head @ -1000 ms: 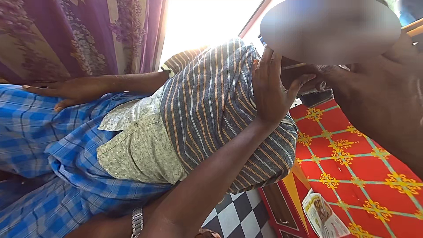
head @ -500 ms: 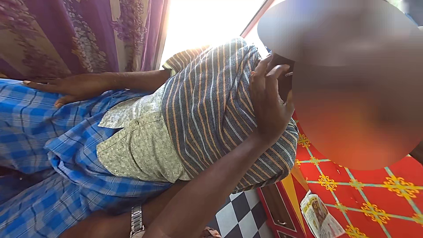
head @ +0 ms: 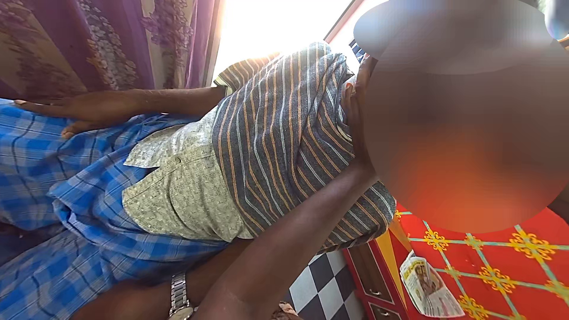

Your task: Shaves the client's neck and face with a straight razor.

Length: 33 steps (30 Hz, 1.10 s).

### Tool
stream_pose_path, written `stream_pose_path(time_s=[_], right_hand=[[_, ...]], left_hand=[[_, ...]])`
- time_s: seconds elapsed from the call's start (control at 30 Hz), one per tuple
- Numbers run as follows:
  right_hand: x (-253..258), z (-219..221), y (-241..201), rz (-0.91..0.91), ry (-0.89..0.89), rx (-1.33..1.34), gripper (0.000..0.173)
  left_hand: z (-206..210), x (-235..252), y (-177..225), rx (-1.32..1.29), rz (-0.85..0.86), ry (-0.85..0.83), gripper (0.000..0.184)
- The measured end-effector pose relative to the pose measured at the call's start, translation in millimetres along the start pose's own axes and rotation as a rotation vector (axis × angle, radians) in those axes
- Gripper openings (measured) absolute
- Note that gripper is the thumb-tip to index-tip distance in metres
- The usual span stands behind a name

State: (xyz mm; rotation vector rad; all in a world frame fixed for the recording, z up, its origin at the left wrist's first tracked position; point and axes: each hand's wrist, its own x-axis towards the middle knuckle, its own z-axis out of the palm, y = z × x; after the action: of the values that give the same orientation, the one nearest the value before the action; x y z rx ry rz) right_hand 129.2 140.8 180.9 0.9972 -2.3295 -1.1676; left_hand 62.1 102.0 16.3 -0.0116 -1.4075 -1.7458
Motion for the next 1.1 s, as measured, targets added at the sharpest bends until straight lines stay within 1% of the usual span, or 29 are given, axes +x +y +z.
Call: stream_pose_path(time_s=[0.1, 0.23, 0.43, 0.5, 0.57, 0.63, 0.7, 0.83, 0.87, 0.97, 1.1], right_hand=[[0, 2, 1, 0.001, -0.002, 0.02, 0.029], [2, 5, -1, 0.013, 0.111, 0.028, 0.032], [-8, 8, 3, 0.026, -0.01, 0.023, 0.029], [-7, 9, 3, 0.03, 0.013, 0.026, 0.029], [-4, 9, 3, 0.023, 0.083, 0.033, 0.032], [-1, 8, 3, 0.009, 0.11, 0.043, 0.032], [-4, 11, 5, -0.004, 0.101, 0.069, 0.031], [-15, 11, 8, 0.0, 0.004, 0.024, 0.03], [-16, 12, 9, 0.001, 0.011, 0.023, 0.029], [-13, 14, 8, -0.01, 0.12, 0.056, 0.03], [-11, 15, 10, -0.019, 0.104, 0.06, 0.03]], left_hand=[[0, -1, 0, -0.002, 0.004, 0.003, 0.055], [0, 0, 0, -0.005, 0.008, 0.0, 0.057], [-1, 0, 0, 0.004, 0.013, -0.011, 0.062], [0, -1, -1, 0.008, 0.009, -0.01, 0.064], [0, -2, -1, 0.006, 0.012, -0.022, 0.063], [0, -1, -1, 0.002, 0.015, -0.023, 0.062], [0, -2, -2, 0.015, 0.019, -0.021, 0.063], [2, -1, -1, 0.028, 0.011, -0.008, 0.067], [2, -1, -1, 0.028, 0.012, -0.006, 0.068], [2, -3, -1, 0.029, 0.017, -0.01, 0.066], [2, -2, -1, 0.027, 0.017, -0.01, 0.067]])
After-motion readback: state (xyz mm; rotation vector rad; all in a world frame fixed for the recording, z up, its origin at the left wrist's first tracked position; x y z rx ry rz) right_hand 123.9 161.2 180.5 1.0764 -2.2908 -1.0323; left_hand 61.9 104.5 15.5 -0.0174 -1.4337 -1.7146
